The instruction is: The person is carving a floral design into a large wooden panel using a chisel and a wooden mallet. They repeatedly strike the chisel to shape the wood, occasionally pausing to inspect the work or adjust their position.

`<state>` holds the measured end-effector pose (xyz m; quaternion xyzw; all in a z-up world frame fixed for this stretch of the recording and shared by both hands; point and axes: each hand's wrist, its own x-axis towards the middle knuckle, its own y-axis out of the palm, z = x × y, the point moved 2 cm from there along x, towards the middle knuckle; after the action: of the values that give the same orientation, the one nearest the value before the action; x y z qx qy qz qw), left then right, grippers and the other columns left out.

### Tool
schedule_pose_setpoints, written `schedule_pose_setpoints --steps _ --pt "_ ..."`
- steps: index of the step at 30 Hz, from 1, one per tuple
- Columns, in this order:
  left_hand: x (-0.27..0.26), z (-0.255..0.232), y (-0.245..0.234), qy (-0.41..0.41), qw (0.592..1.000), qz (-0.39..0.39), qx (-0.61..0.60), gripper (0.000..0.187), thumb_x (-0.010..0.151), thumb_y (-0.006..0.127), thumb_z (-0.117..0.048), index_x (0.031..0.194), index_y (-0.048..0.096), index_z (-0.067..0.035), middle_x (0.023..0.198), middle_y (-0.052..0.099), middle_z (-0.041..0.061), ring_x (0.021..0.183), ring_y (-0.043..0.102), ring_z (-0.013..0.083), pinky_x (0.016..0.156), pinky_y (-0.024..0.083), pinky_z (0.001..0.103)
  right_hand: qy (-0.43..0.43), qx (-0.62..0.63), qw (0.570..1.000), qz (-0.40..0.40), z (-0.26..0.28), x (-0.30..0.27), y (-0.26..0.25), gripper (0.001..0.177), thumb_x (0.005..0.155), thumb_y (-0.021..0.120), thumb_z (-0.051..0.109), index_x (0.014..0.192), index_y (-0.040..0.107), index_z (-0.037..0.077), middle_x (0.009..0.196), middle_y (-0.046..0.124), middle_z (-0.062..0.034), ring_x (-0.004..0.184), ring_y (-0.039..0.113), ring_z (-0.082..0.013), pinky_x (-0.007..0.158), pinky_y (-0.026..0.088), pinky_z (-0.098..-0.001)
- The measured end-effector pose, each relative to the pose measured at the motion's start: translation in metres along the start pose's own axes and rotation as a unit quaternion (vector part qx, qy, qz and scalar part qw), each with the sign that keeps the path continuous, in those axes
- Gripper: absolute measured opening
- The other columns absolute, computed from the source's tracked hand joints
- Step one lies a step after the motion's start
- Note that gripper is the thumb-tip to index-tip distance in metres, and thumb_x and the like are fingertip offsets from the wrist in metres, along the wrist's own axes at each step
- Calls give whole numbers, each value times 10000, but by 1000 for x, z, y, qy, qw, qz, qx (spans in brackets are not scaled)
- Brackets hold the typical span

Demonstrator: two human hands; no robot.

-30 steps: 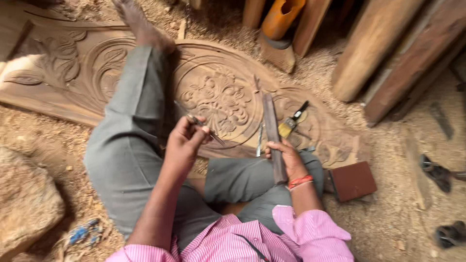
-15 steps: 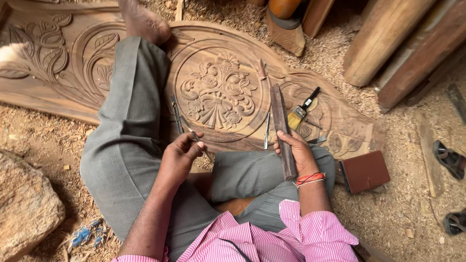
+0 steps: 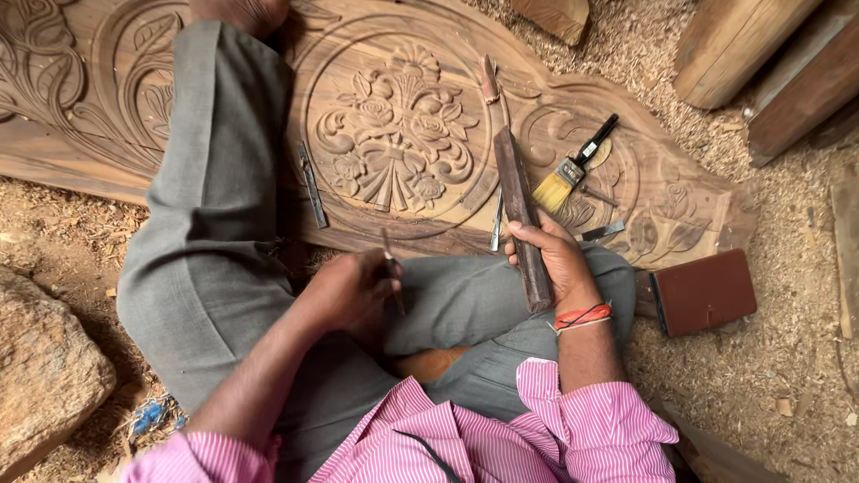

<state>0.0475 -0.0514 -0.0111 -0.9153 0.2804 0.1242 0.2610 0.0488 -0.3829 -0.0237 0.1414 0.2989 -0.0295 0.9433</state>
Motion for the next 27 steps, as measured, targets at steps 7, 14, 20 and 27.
schedule_pose_setpoints --steps 7,14,20,27 --pt "83 5 -12 32 964 -35 260 222 989 671 -313 1017 680 -93 843 722 204 798 697 429 712 548 552 12 9 1000 8 13 -3 12 338 973 668 211 1256 601 39 942 657 -41 713 645 -97 596 543 -220" --pt "145 0 -56 38 959 -181 216 282 953 699 -307 1075 619 -65 880 721 218 832 685 446 714 539 577 54 27 998 -3 21 -1 15 350 1004 609 283 1294 596 89 935 675 -54 647 640 -105 539 539 -226" --pt "169 -1 -46 45 953 -128 270 284 920 686 -200 1155 606 -62 872 739 168 813 723 366 751 573 521 70 29 997 1 21 5 14 343 1020 601 278 1312 581 101 947 685 -55 652 647 -120 551 548 -248" --pt "176 4 -45 18 944 -110 312 281 952 681 -203 1180 591 -65 836 725 177 800 727 344 741 584 496 68 39 997 6 21 4 15 362 1025 596 250 1354 574 102 963 666 -61 677 653 -123 577 549 -243"
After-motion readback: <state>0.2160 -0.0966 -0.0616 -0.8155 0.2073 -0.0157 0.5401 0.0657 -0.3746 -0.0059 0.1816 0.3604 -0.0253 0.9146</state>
